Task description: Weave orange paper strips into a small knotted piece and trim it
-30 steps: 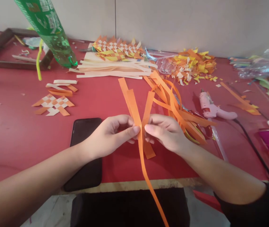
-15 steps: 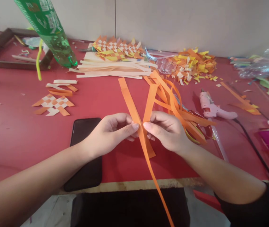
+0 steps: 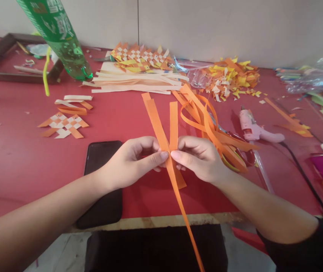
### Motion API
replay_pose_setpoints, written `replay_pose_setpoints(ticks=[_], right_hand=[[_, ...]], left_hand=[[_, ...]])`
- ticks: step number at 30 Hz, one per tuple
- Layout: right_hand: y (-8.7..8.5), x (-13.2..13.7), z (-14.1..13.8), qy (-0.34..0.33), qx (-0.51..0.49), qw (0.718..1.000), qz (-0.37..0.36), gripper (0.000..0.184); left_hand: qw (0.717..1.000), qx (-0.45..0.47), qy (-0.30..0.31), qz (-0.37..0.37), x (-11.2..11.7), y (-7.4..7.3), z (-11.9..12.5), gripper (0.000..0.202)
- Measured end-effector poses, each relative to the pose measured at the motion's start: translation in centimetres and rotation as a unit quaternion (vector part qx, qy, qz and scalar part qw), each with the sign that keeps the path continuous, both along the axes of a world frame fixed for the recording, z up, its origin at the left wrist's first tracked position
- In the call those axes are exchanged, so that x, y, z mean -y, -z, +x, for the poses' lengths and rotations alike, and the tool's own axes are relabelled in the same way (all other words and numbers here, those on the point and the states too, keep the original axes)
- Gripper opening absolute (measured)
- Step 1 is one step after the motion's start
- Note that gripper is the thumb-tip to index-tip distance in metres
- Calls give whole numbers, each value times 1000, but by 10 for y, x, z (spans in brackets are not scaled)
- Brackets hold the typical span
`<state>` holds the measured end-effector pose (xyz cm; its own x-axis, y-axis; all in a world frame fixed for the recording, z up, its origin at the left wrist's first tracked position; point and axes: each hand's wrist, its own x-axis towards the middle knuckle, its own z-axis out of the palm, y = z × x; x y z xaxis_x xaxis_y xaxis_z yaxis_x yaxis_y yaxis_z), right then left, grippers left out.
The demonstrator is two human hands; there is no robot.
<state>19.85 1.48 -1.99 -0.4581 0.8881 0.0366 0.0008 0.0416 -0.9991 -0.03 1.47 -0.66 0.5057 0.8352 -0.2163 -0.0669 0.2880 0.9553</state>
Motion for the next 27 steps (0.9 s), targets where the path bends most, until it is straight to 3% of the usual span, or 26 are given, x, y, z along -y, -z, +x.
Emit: replay_pose_setpoints(ticks=[6,13,18,27], right_hand=[[1,-1,0,16,9,1000,-3,25],[-1,0,-1,30,-3,999,-15,26],[1,-1,1,-6,-11,998,-61,29],[-1,-2,0,21,23,1000,5,26]], left_hand=[[1000,20,-17,-11,-1,3,-1,19],[996,25,67,-49,0,-2,-1,20],[999,11,36,-28,0,-1,-1,17],[998,27,18,-54,-1,2,0,15]])
